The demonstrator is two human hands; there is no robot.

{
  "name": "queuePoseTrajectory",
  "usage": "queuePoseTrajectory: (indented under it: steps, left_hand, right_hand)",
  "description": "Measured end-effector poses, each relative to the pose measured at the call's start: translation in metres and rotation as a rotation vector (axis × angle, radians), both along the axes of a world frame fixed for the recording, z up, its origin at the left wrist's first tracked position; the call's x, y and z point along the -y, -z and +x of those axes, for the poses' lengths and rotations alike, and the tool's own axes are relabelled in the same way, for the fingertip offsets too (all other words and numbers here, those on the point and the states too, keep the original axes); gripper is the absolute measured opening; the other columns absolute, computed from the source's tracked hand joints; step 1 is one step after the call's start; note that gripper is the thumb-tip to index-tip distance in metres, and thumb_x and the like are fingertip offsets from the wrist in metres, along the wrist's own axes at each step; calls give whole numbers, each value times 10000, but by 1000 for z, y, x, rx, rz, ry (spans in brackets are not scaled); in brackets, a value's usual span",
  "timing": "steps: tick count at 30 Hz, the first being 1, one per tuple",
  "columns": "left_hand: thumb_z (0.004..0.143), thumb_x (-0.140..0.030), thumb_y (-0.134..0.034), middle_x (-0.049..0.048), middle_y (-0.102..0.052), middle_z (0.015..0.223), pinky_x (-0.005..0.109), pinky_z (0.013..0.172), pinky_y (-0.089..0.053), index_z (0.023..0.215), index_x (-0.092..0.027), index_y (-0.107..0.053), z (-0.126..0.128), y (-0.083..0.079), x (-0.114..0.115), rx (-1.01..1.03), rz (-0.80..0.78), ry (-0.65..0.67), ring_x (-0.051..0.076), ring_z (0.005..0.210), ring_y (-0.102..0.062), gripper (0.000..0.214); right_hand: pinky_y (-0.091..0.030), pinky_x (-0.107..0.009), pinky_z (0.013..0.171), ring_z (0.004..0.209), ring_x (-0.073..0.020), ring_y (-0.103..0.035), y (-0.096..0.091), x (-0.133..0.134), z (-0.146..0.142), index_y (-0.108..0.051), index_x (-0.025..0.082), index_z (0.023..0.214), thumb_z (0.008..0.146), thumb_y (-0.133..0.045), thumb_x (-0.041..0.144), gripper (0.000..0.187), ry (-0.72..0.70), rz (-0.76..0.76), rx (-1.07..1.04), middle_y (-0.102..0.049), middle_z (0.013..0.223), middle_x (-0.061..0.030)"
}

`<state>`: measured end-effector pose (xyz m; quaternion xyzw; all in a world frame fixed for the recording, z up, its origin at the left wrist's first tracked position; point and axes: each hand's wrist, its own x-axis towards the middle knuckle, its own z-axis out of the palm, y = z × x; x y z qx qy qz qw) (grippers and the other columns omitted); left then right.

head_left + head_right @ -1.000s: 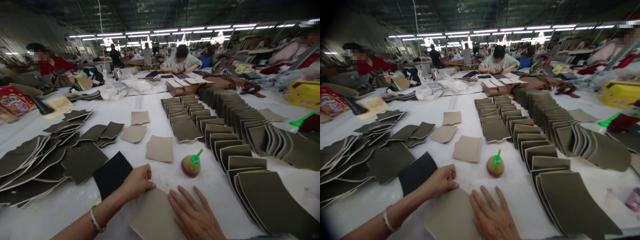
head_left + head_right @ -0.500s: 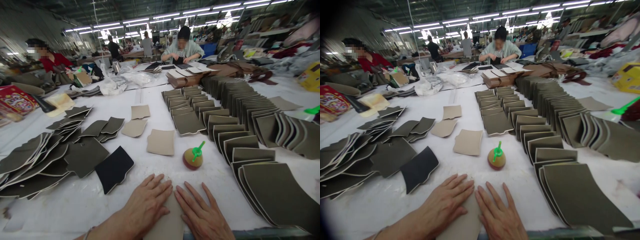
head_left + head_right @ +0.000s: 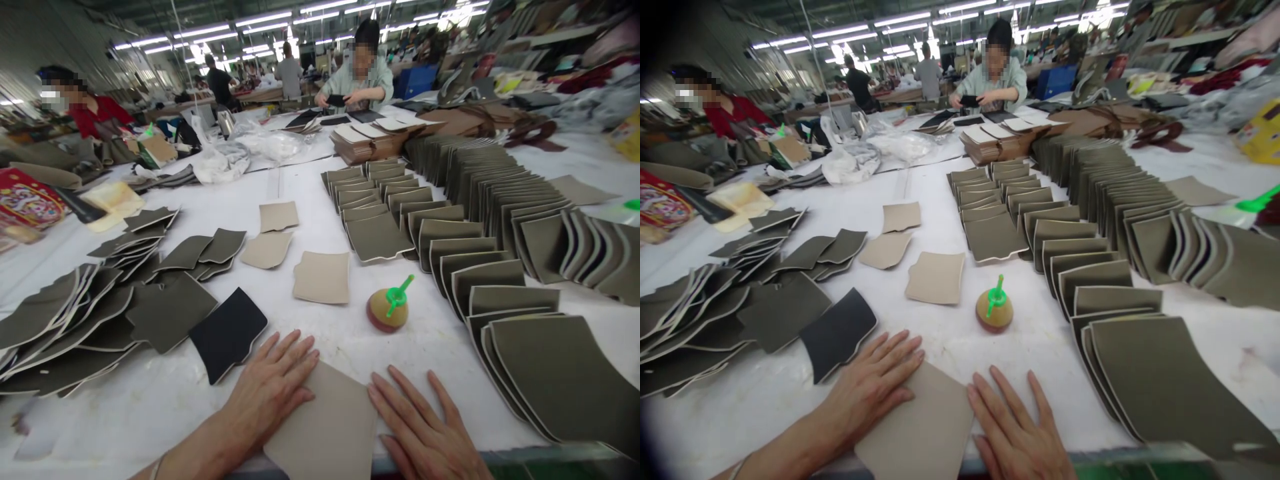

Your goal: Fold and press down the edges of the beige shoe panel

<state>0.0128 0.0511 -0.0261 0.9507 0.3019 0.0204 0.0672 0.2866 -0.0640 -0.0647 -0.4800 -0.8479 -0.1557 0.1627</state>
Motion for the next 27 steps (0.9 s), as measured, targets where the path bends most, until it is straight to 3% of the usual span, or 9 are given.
queuePoseTrajectory:
  steps: [4,7,9,11,14,17,27]
  left_hand:
    - [847,-248,-658,70,-617,1213,385,939,-423,1059,-206,-609,15,-18,5,150,-295,-187,260,1126,-525,222]
    - [755,-143,-642,-7,-625,853,274,698,-399,845,-192,-531,24,-33,14,268,-643,-404,176,817,-540,151]
    - [706,-129,-641,-43,-588,761,245,633,-356,829,-196,-506,27,-40,21,381,-868,-478,146,735,-511,194]
    - [682,-129,-650,-46,-595,784,235,647,-352,858,-192,-536,29,-45,27,488,-996,-490,139,750,-513,220]
    - [696,-151,-652,-25,-631,815,241,697,-354,867,-179,-625,29,-47,34,519,-982,-484,152,792,-534,175]
    - [739,-179,-634,-11,-655,782,247,706,-355,820,-176,-694,26,-44,37,512,-915,-476,158,777,-543,101]
    - [766,-166,-634,-4,-669,785,238,725,-377,837,-177,-725,17,-35,37,617,-919,-480,148,766,-554,116]
  right_hand:
    - [-62,-498,1191,1218,-244,-544,1,1,2,-565,193,1314,882,-499,185,437,-8,28,-33,-607,1337,-6]
    - [-126,-433,1181,1190,-225,-572,-1,4,2,-514,168,1345,907,-497,216,441,4,6,-159,-659,1264,-32]
    - [-218,-396,1144,1174,-218,-585,-8,4,-1,-462,151,1369,923,-494,245,457,19,-17,-265,-681,1223,-53]
    - [-252,-377,1116,1143,-216,-602,-20,0,-6,-438,139,1364,935,-500,279,455,-9,-44,-339,-690,1193,-71]
    - [-166,-364,1131,1020,-196,-648,-40,-9,-17,-483,139,1279,930,-528,237,365,-128,-125,-386,-719,1078,-57]
    - [-107,-363,1120,883,-169,-663,-52,-18,-28,-550,205,1156,889,-597,173,273,-171,-237,-440,-719,950,20]
    - [-149,-423,996,777,-162,-637,-52,-29,-47,-598,286,1003,876,-593,112,216,-110,-484,-534,-675,823,77]
